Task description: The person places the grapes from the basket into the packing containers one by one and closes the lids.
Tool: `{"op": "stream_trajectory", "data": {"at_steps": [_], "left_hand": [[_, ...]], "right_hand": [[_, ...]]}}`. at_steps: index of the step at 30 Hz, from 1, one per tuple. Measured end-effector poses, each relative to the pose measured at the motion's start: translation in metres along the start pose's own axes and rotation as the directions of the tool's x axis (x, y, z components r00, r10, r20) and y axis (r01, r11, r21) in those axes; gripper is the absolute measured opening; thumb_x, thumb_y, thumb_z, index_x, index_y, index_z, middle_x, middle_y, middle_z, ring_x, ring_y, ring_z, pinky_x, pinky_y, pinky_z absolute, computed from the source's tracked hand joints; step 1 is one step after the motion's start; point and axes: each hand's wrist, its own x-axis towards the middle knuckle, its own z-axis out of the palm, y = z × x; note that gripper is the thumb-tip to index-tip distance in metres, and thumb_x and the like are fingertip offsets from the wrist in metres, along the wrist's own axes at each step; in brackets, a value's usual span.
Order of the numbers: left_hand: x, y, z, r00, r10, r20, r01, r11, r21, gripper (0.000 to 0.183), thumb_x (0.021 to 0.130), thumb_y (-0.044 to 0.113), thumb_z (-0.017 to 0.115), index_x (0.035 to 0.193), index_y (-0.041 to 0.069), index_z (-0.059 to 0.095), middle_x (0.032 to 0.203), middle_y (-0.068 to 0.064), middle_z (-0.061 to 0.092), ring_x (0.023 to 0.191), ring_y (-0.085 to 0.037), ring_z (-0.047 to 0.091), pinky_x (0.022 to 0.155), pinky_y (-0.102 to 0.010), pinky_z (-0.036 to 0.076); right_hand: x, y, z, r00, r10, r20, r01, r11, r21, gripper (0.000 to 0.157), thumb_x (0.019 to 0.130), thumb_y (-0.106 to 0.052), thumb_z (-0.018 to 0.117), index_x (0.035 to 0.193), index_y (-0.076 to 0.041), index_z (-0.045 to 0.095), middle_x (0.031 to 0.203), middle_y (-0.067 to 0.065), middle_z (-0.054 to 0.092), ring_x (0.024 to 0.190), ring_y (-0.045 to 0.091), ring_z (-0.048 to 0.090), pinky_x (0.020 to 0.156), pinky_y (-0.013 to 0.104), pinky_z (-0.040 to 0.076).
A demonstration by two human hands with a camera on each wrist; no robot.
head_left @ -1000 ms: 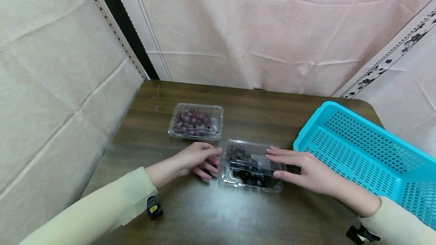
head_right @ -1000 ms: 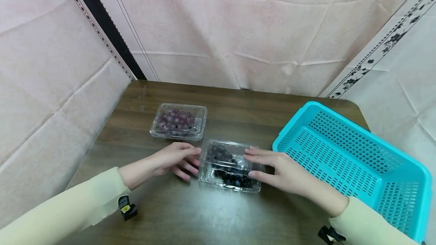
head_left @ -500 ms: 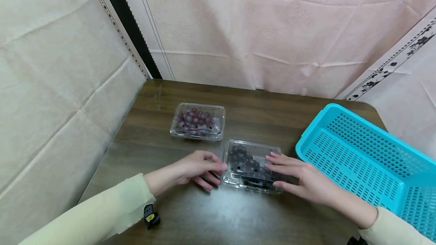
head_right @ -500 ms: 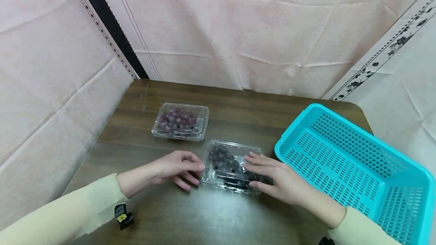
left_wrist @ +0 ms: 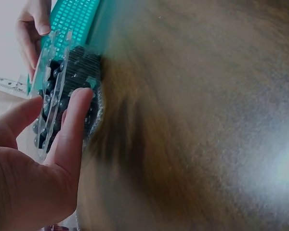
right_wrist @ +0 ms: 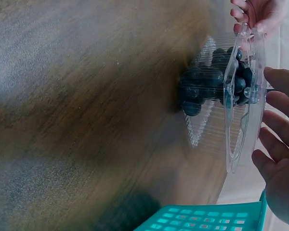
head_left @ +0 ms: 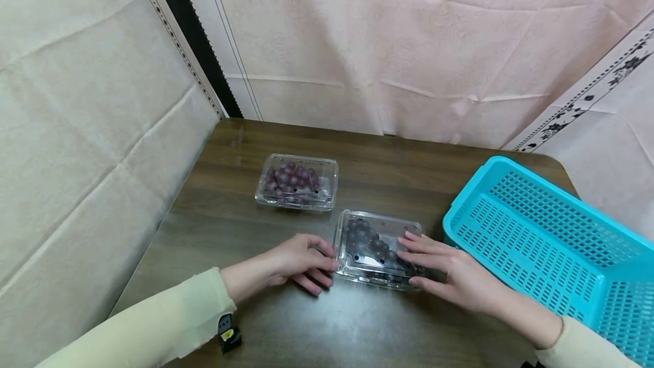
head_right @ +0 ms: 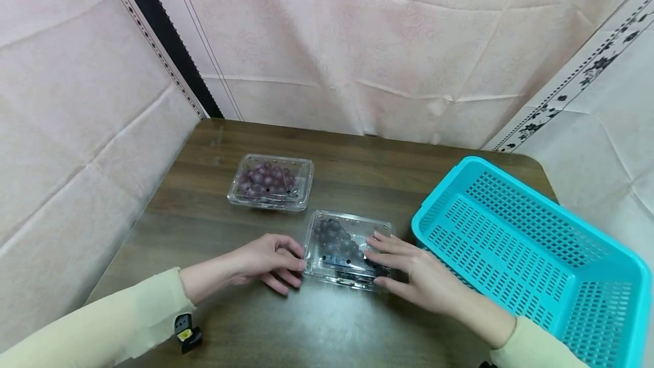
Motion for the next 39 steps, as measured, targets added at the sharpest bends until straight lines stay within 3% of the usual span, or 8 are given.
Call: {"op": "stream_trajectory", "data": {"at_steps": [7, 11, 16, 23, 25, 32, 36, 39], "left_hand": [[0.001, -0.002, 0.006, 1.0, 0.011, -0.026, -0.012, 0.999, -0.031, 0.031, 0.096, 0.002, 0.077, 0.122, -0.004, 0.06, 0.107, -0.024, 0.077, 0.081, -0.028, 0.08, 0.071, -0.044, 0.07], [0.002, -0.002, 0.009, 0.999, 0.012, -0.035, -0.013, 0.999, -0.041, 0.031, 0.096, -0.001, 0.076, 0.121, -0.004, 0.06, 0.106, -0.024, 0.076, 0.081, -0.027, 0.08, 0.071, -0.042, 0.07], [0.003, -0.001, 0.011, 0.999, 0.01, -0.044, -0.013, 0.998, -0.061, 0.029, 0.095, -0.004, 0.075, 0.119, -0.004, 0.059, 0.103, -0.023, 0.075, 0.083, -0.029, 0.08, 0.072, -0.041, 0.07], [0.004, -0.002, 0.013, 0.999, 0.01, -0.053, -0.015, 0.994, -0.109, 0.026, 0.094, -0.009, 0.071, 0.115, -0.005, 0.057, 0.1, -0.023, 0.074, 0.086, -0.031, 0.08, 0.076, -0.042, 0.07], [0.005, -0.002, 0.014, 0.998, 0.008, -0.057, -0.015, 0.992, -0.123, 0.026, 0.094, -0.01, 0.07, 0.115, -0.005, 0.056, 0.1, -0.023, 0.074, 0.086, -0.031, 0.08, 0.076, -0.042, 0.07], [0.007, -0.002, 0.017, 0.997, 0.001, -0.075, -0.012, 0.989, -0.145, 0.026, 0.094, -0.012, 0.068, 0.115, -0.004, 0.056, 0.099, -0.024, 0.074, 0.084, -0.03, 0.08, 0.076, -0.041, 0.07], [0.008, -0.002, 0.019, 0.996, 0.001, -0.089, -0.015, 0.987, -0.158, 0.024, 0.094, -0.013, 0.067, 0.113, -0.004, 0.056, 0.097, -0.024, 0.074, 0.086, -0.033, 0.08, 0.076, -0.041, 0.07], [0.007, -0.002, 0.021, 0.995, 0.009, -0.095, -0.024, 0.987, -0.161, 0.024, 0.093, -0.015, 0.066, 0.112, -0.005, 0.056, 0.096, -0.024, 0.073, 0.088, -0.036, 0.08, 0.076, -0.04, 0.07]], "right_hand": [[-0.002, -0.007, -0.008, 0.995, 0.091, -0.03, -0.087, 0.991, 0.098, 0.054, 0.097, -0.018, 0.081, 0.149, -0.022, 0.066, 0.155, 0.006, 0.06, 0.148, 0.015, 0.05, 0.117, 0.006, 0.029], [-0.008, -0.009, -0.014, 0.976, 0.213, -0.051, -0.195, 0.95, 0.244, 0.053, 0.101, -0.011, 0.076, 0.151, -0.02, 0.063, 0.152, 0.005, 0.063, 0.143, 0.005, 0.053, 0.111, 0.007, 0.04], [-0.023, -0.01, -0.023, 0.909, 0.412, 0.066, -0.401, 0.819, 0.41, 0.046, 0.109, -0.016, 0.064, 0.155, -0.015, 0.058, 0.154, 0.005, 0.061, 0.135, -0.008, 0.053, 0.102, 0.01, 0.051], [-0.046, -0.005, -0.025, 0.832, 0.511, 0.215, -0.546, 0.684, 0.484, 0.05, 0.113, -0.021, 0.056, 0.158, 0.0, 0.049, 0.151, 0.015, 0.062, 0.128, -0.008, 0.059, 0.098, 0.012, 0.054], [-0.052, -0.001, -0.022, 0.824, 0.498, 0.271, -0.558, 0.627, 0.543, 0.051, 0.115, -0.019, 0.053, 0.157, 0.008, 0.044, 0.148, 0.02, 0.064, 0.126, -0.001, 0.064, 0.099, 0.017, 0.057], [-0.057, 0.016, -0.003, 0.78, 0.396, 0.484, -0.614, 0.343, 0.71, 0.054, 0.12, -0.023, 0.036, 0.152, 0.02, 0.038, 0.141, 0.033, 0.063, 0.122, 0.021, 0.072, 0.102, 0.037, 0.063], [-0.053, 0.022, 0.004, 0.778, 0.356, 0.518, -0.615, 0.263, 0.744, 0.053, 0.12, -0.024, 0.037, 0.149, 0.019, 0.045, 0.139, 0.033, 0.064, 0.122, 0.027, 0.072, 0.103, 0.041, 0.062], [-0.049, 0.023, 0.008, 0.785, 0.322, 0.529, -0.606, 0.223, 0.764, 0.049, 0.119, -0.022, 0.039, 0.145, 0.017, 0.05, 0.138, 0.033, 0.065, 0.122, 0.029, 0.072, 0.103, 0.043, 0.061]]}}
